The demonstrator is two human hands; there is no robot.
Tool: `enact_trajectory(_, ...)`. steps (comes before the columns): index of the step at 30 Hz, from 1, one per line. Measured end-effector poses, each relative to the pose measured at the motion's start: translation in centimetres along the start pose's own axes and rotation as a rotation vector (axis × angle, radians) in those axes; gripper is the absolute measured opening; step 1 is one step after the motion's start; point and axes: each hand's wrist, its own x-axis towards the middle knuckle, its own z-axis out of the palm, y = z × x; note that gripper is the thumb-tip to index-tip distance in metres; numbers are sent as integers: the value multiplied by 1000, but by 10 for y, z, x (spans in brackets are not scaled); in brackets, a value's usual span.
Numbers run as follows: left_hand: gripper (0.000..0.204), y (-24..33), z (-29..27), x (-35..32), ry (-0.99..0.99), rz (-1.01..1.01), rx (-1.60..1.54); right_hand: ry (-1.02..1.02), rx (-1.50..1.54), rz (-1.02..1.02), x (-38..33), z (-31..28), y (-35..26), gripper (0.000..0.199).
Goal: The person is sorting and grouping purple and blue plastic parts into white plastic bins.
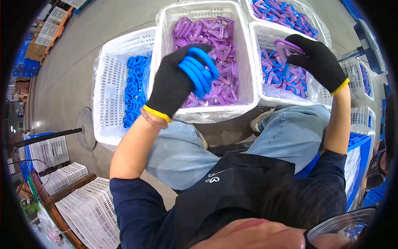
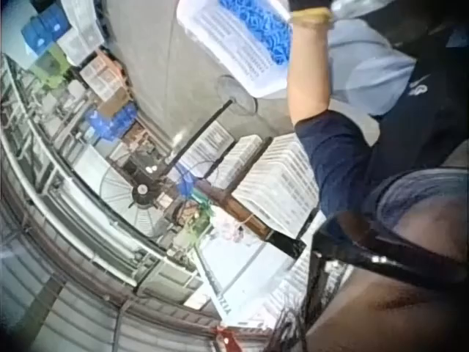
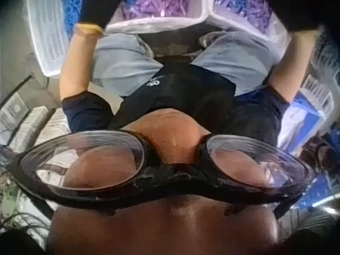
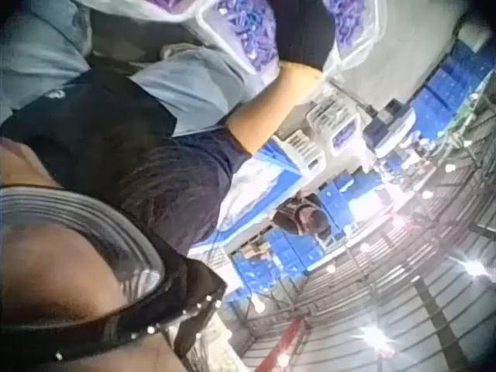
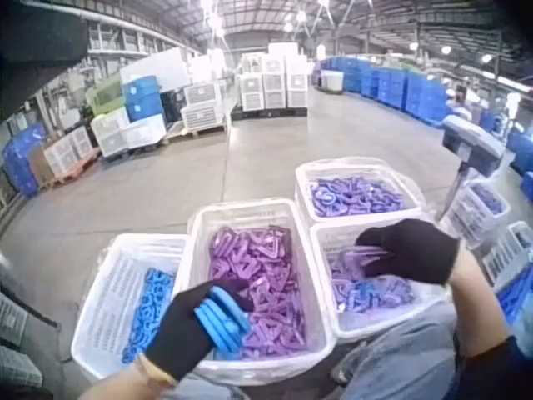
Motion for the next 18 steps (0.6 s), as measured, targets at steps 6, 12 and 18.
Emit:
enact_trajectory(6, 33, 0, -18, 7, -77, 79, 256, -10, -606, -174, 48, 61, 31, 63)
enact_trajectory(12, 35, 7, 1, 6, 71, 273, 604, -352, -439, -526, 195, 236, 57, 47)
enact_trajectory(18, 41, 7, -11, -4, 116, 220, 457, -126, -484, -598, 227, 398, 50, 36)
